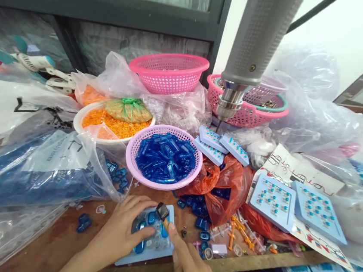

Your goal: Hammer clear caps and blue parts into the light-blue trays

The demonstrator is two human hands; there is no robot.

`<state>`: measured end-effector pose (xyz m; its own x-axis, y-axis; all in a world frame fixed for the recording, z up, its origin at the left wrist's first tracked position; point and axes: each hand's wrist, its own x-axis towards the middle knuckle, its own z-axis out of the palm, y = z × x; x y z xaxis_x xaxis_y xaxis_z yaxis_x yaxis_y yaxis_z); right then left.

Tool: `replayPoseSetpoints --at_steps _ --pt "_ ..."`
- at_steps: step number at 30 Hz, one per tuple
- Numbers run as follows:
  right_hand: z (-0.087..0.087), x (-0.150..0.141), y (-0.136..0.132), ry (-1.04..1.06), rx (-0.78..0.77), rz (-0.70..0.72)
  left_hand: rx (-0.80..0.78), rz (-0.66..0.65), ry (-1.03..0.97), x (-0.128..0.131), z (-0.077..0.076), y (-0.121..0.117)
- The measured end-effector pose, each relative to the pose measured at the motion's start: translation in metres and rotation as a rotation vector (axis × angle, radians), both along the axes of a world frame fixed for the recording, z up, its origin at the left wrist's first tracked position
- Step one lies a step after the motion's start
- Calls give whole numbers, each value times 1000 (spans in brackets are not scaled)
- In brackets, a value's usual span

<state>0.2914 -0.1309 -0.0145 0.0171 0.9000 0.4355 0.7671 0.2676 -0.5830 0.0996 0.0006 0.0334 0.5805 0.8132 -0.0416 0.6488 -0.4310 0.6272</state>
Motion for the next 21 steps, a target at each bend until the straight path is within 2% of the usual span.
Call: replayPoseSetpoints --at_steps 3,6,10,14,16,18,21 --pt "8 5 -3 45 -3 50 -15 -109 198 -5 8 -9" --pt "11 11 -11 119 -20 -63 -13 -162 316 -6 10 -17" --pt "10 16 -26 352 -38 -158 76 -140 243 -5 5 -21" --pt "26 0 -32 732 -106 -347 251 -147 127 -12 2 -24" --pt "38 -12 -30 946 -180 -438 364 -141 76 -21 6 -29" --pt "46 -20 -28 1102 -248 -461 459 -129 49 -35 12 -38" --pt "49 -24 -27 1154 -326 -461 534 -51 53 -63 22 -55"
